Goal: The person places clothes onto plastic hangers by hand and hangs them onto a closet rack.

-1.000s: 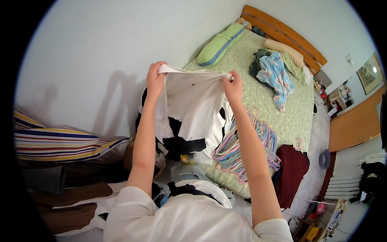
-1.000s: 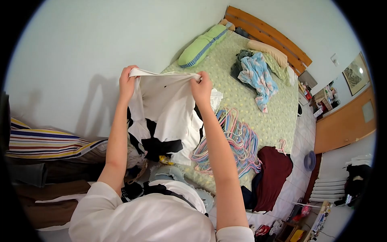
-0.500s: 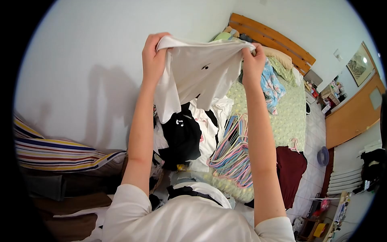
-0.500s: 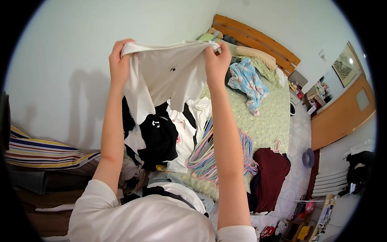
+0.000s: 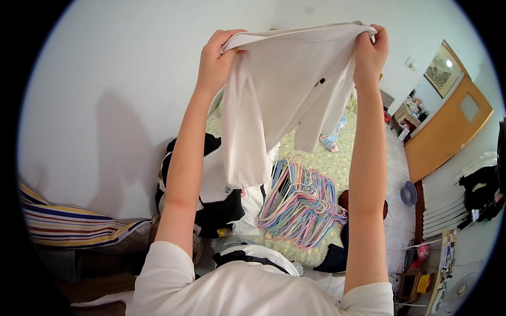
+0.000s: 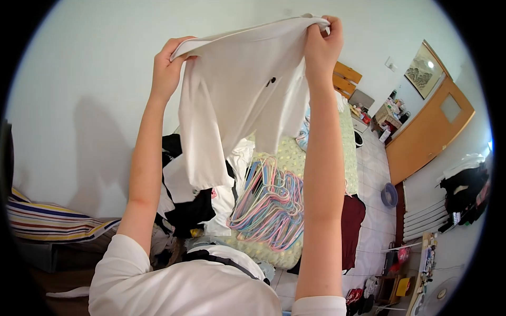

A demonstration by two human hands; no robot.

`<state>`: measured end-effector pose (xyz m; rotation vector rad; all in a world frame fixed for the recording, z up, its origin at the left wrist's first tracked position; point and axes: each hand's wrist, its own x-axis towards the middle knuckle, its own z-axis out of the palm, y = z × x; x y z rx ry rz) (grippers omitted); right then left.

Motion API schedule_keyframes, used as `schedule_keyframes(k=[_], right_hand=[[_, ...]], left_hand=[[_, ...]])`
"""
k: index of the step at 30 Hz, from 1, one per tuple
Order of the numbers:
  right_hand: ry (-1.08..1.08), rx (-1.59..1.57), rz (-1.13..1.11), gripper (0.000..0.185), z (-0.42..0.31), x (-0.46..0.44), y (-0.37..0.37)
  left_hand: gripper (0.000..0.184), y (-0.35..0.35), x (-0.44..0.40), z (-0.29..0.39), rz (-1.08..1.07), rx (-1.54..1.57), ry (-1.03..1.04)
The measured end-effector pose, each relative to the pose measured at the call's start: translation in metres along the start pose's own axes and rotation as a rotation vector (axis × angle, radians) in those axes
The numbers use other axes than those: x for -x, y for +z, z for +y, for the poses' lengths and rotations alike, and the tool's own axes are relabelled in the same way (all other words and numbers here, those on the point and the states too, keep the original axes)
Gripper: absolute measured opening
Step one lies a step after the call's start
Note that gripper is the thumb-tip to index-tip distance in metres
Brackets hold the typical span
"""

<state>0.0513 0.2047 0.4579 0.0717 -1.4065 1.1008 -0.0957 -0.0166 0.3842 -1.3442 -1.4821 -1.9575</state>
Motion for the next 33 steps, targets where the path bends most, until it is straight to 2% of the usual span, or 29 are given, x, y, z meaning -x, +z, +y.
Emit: schedule_keyframes(k=[1,5,8,9,12,15,18,21,25,28,30,33], right_hand=[[-0.040,0.161,-0.033,0.007,-0.006,-0.011,-0.006],[-0.247,0.418,-0.136,0.010,-0.021,-0.061,-0.029],[-0.420,0.596,-0.077,0.011,-0.061,-0.057,-0.016],[-0.492,0.542,-0.135,0.023,-0.067,-0.058,-0.015],[-0.575,0.732,-0.197,0.027,-0.083,-0.035,-0.021],[-0.572,0.757,-0.199,0.021,-0.084,-0.007,-0.026],[-0.333,0.712,-0.192,0.011,-0.080,0.013,-0.036],[-0.482,0.802,-0.183,0.014,-0.057,0.026,-0.047],[-0.328,0.798,-0.285,0.021,-0.033,0.064,-0.051],[0.110,0.698,-0.473,0.020,-0.015,0.107,-0.057],[0.235,0.593,-0.569,0.023,0.018,0.145,-0.067],[0.443,0.635,-0.667,0.018,0.055,0.208,-0.080]], left_hand=[[0.029,0.006,-0.003,0.001,-0.022,0.037,-0.030],[0.027,0.020,-0.020,0.008,-0.099,0.175,-0.116],[0.026,0.032,-0.029,0.014,-0.017,0.044,0.052],[0.026,0.033,-0.031,0.019,-0.009,0.004,0.091],[0.028,0.032,-0.026,0.031,-0.003,-0.117,0.172],[0.031,0.022,-0.014,0.026,0.006,-0.239,0.221],[0.031,0.016,-0.001,0.027,0.107,-0.357,0.158],[0.030,0.009,0.004,0.029,0.140,-0.569,0.155],[0.018,-0.009,0.017,0.018,0.139,-0.798,0.270],[0.021,-0.035,0.041,0.011,-0.129,-0.879,-0.365],[0.030,-0.060,0.061,-0.033,-0.367,-0.846,-0.588],[0.027,-0.076,0.121,-0.093,-0.390,-0.451,-0.695]])
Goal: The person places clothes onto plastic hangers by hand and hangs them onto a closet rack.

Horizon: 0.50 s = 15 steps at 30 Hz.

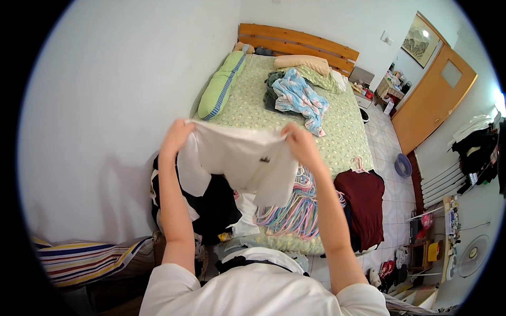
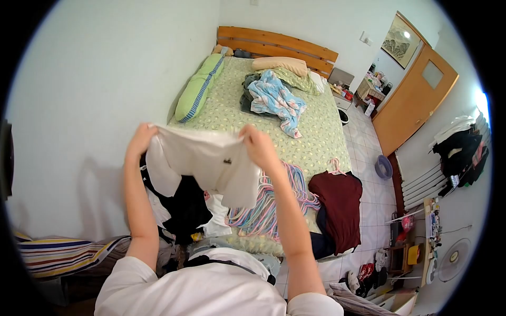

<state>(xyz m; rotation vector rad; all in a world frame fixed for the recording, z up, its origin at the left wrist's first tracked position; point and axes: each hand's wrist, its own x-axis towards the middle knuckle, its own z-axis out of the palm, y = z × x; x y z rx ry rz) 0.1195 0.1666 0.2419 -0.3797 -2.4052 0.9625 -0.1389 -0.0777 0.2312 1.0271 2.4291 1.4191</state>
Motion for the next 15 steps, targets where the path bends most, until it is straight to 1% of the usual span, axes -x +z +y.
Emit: schedule_keyframes(k=[1,3,5,6,7,9,10,13,14,15], right_hand=[[0.074,0.000,-0.056,0.017,0.012,0.012,0.016],[0.080,-0.092,-0.077,0.018,0.041,0.037,0.047],[0.200,-0.183,-0.126,0.019,0.050,0.058,0.065],[0.259,-0.231,-0.149,0.020,0.051,0.067,0.070],[0.322,-0.239,-0.180,0.020,0.051,0.074,0.074],[0.445,-0.255,-0.240,0.021,0.050,0.085,0.079],[0.471,-0.259,-0.242,0.021,0.054,0.090,0.082],[0.384,-0.197,-0.163,0.019,0.069,0.104,0.096],[0.273,-0.185,-0.158,0.021,0.075,0.106,0.098],[0.289,-0.231,-0.135,0.023,0.073,0.109,0.099]], left_hand=[[0.026,0.012,0.007,-0.018,-0.043,0.115,-0.037],[0.021,0.038,0.023,-0.049,-0.109,0.289,-0.076],[0.015,0.057,0.029,-0.087,-0.274,0.481,-0.147],[0.014,0.067,0.038,-0.093,-0.258,0.563,-0.216],[0.013,0.066,0.058,-0.049,-0.117,0.574,-0.322],[0.016,0.084,0.065,-0.062,-0.155,0.725,-0.354],[0.017,0.094,0.066,-0.067,-0.135,0.659,-0.366],[0.021,0.117,0.068,-0.083,-0.096,0.455,-0.377],[0.021,0.122,0.069,-0.093,-0.100,0.381,-0.366],[0.022,0.123,0.072,-0.095,-0.103,0.306,-0.355]])
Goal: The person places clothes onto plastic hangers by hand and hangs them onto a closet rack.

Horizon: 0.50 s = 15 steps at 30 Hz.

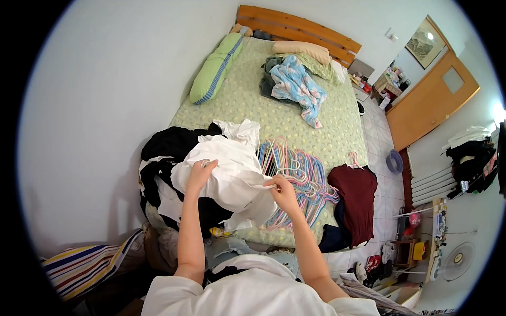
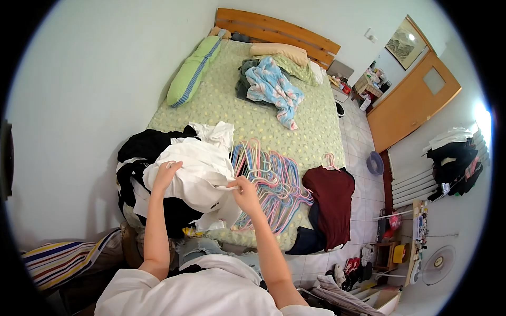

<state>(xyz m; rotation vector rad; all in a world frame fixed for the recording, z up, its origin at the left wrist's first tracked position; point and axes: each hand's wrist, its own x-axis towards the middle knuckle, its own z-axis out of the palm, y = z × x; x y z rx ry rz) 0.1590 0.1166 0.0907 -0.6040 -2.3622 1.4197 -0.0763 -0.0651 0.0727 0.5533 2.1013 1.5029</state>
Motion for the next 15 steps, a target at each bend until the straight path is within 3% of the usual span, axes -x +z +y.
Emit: schedule_keyframes(k=[8,13,15], right_hand=[[0.121,-0.589,0.198,0.040,-0.003,0.016,0.010],[0.020,-0.632,0.301,0.038,-0.007,0.022,0.023],[-0.013,-0.631,0.318,0.036,-0.005,0.025,0.027]], left_hand=[[0.029,-0.008,0.034,0.001,0.126,-0.143,0.064],[0.045,-0.011,0.047,-0.003,0.192,-0.247,0.092],[0.043,-0.011,0.043,-0.023,0.305,-0.320,0.128]])
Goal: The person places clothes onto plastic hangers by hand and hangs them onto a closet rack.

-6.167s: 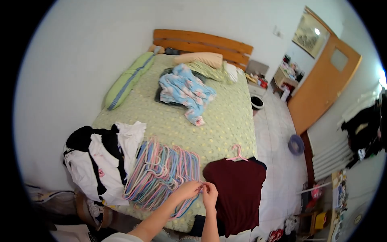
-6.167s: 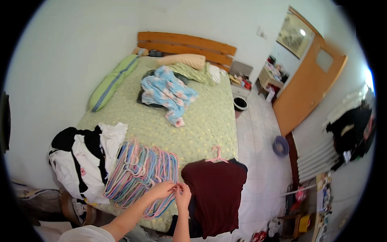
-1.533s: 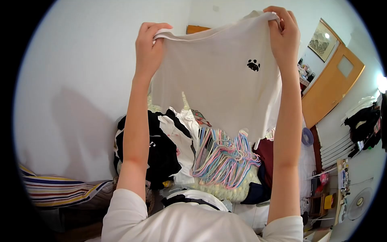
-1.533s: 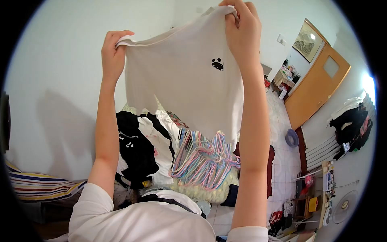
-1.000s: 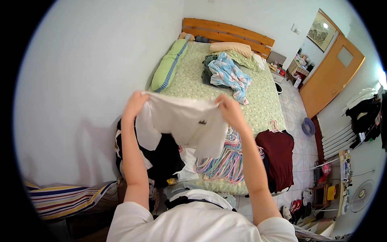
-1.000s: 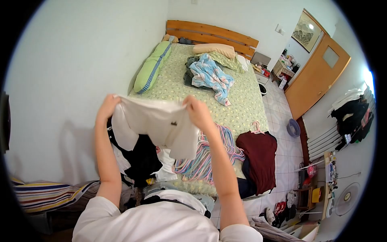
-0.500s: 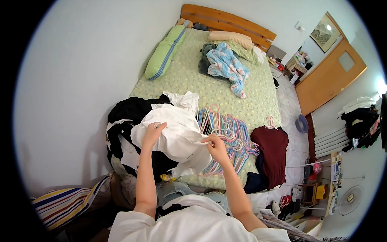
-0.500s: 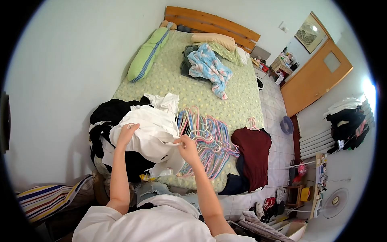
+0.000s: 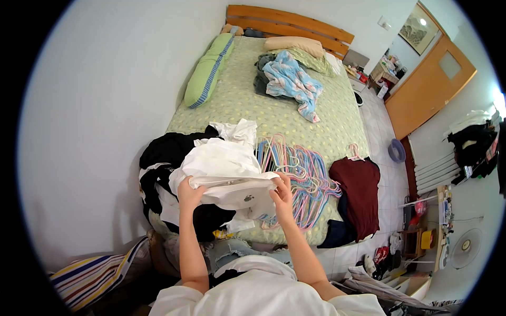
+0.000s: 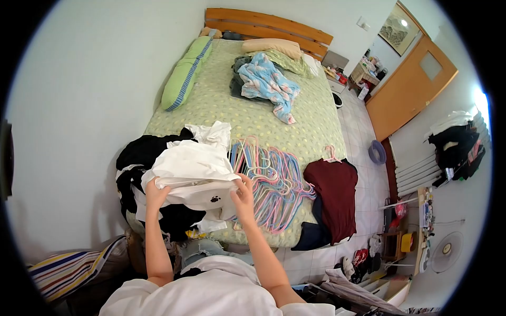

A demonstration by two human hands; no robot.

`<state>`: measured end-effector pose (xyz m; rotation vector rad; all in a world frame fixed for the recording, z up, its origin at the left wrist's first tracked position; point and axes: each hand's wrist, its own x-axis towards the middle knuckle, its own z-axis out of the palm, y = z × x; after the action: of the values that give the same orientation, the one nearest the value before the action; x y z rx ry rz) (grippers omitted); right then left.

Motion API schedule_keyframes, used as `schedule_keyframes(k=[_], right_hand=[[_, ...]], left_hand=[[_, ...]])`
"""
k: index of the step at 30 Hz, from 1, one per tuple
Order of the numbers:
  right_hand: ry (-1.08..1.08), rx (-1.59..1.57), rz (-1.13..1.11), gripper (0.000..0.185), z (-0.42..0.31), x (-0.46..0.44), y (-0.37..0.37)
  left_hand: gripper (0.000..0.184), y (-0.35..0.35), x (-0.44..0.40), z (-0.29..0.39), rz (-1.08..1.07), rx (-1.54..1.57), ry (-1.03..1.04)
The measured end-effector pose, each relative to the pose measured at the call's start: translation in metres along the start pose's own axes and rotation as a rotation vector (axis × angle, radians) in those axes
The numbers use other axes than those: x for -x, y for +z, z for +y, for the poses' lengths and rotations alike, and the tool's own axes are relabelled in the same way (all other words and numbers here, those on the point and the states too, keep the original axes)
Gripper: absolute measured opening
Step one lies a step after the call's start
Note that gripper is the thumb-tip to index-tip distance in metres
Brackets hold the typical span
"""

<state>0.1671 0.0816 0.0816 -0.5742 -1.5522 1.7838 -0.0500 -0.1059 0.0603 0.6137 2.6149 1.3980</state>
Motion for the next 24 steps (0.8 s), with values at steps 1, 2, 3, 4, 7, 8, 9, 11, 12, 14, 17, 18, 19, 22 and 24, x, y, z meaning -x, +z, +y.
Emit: schedule_keyframes(k=[1,2,3,4,7,8,9,11,12,14,17,18,19,22,24], right_hand=[[0.004,-0.008,0.030,0.035,0.002,0.002,0.000],[0.007,-0.016,0.061,0.035,0.004,0.003,-0.001],[0.011,-0.023,0.091,0.034,0.006,0.004,-0.003],[0.082,-0.034,0.163,0.031,0.011,0.004,-0.006],[0.226,0.002,0.317,0.024,0.044,-0.002,-0.024],[0.228,0.060,0.333,0.021,0.056,-0.005,-0.031],[0.231,0.116,0.347,0.020,0.063,-0.007,-0.036],[0.334,0.075,0.344,0.016,0.067,-0.010,-0.038],[0.385,0.055,0.341,0.016,0.069,-0.011,-0.039],[0.497,0.076,0.214,0.017,0.078,-0.014,-0.047],[0.622,0.126,0.038,0.020,0.104,-0.019,-0.055],[0.659,0.144,-0.017,0.022,0.107,-0.018,-0.054],[0.658,0.153,-0.033,0.022,0.111,-0.017,-0.054],[0.674,0.170,-0.029,0.022,0.119,-0.014,-0.056],[0.704,0.167,0.032,0.021,0.128,-0.021,-0.062]], left_hand=[[0.041,0.004,-0.002,-0.004,0.057,-0.037,0.016],[0.037,0.004,-0.001,-0.009,0.032,-0.050,-0.012],[0.033,-0.008,0.004,0.015,0.008,-0.062,-0.040],[0.029,-0.014,0.005,0.028,-0.015,-0.074,-0.069],[0.017,-0.011,-0.003,0.024,-0.355,0.533,-0.182],[0.017,-0.008,-0.006,0.018,-0.444,0.589,-0.197],[0.017,-0.004,-0.006,0.027,-0.441,0.691,-0.212],[0.018,0.008,-0.001,0.053,-0.431,0.894,-0.240],[0.023,0.011,0.000,0.055,-0.454,0.952,-0.247],[0.029,0.021,0.004,0.059,-0.384,1.165,-0.438],[0.041,0.033,0.007,0.051,-0.356,1.324,-0.558],[0.041,0.033,0.009,0.055,-0.361,1.314,-0.568],[0.041,0.033,0.011,0.056,-0.367,1.303,-0.580],[0.040,0.038,0.005,0.052,-0.396,1.284,-0.576],[0.036,0.043,0.001,0.063,-0.430,1.219,-0.529]])
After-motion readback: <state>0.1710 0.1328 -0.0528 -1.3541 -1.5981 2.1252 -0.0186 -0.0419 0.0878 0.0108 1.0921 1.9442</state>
